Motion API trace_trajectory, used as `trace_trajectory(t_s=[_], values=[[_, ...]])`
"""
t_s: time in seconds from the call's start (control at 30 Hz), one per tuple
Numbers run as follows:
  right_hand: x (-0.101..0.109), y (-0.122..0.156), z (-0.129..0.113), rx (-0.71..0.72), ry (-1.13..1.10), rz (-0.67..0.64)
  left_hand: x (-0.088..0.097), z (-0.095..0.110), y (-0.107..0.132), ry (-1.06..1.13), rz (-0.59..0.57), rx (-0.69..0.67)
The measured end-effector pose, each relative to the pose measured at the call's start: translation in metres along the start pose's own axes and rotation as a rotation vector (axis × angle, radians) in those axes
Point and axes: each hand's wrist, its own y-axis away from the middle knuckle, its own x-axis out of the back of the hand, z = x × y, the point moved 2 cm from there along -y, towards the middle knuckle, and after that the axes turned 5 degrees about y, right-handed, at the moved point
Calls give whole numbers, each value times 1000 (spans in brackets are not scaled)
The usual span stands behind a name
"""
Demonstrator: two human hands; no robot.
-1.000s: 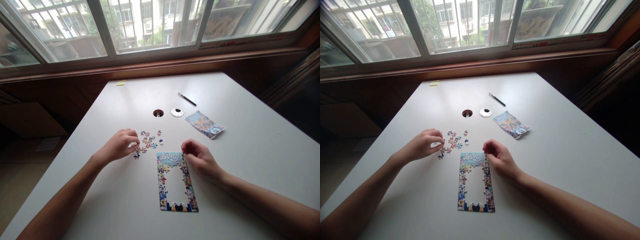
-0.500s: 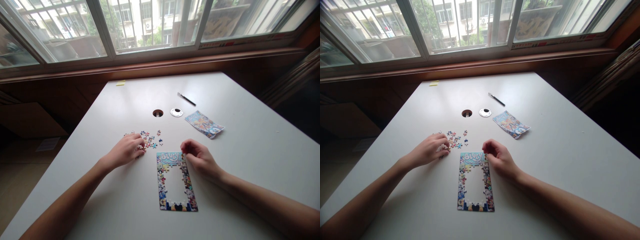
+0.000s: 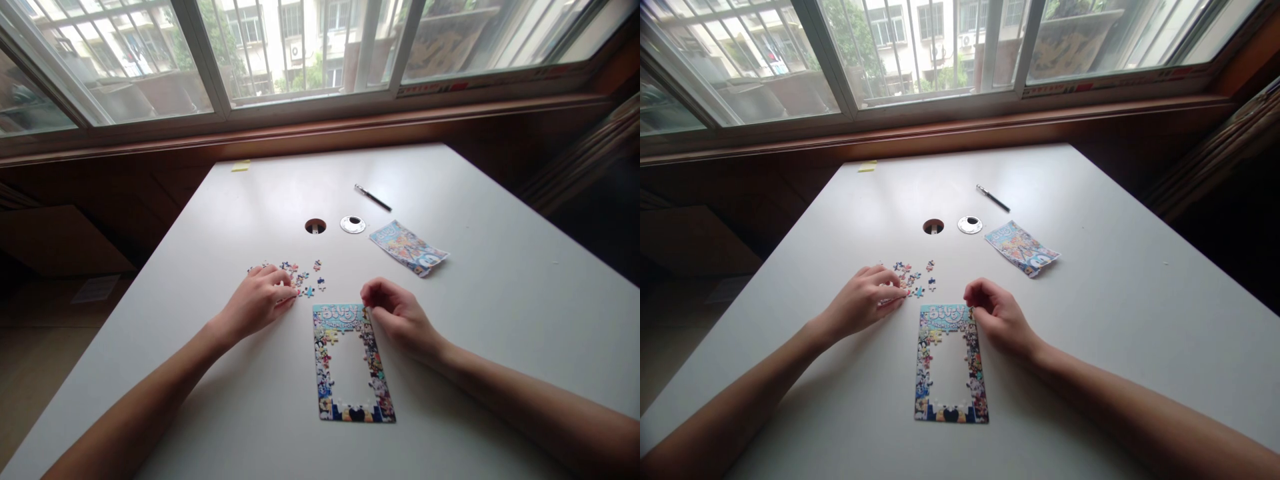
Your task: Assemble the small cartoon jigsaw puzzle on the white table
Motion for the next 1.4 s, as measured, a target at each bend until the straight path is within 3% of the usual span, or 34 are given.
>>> trace_trajectory(t_s=[0.37,0.57,0.67,0.77,0.83,0.93,1.07,1.4], values=[[-1,0,0,2,8,-1,0,-1,1,52,-82,-16],[-1,-1,0,4,14,-6,6,0,-1,128,-57,-44],[-2,-1,-1,18,22,-9,7,12,-4,368,-4,-24],[-4,0,-5,68,63,-35,-3,35,-4,852,111,141],[-5,2,-11,159,127,-63,-16,51,-2,1170,212,276],[-9,6,-21,345,235,-116,-33,67,2,1370,258,368],[-13,8,-25,481,286,-138,-41,71,6,1325,233,354],[-14,7,-26,481,331,-144,-45,66,9,1244,224,337]])
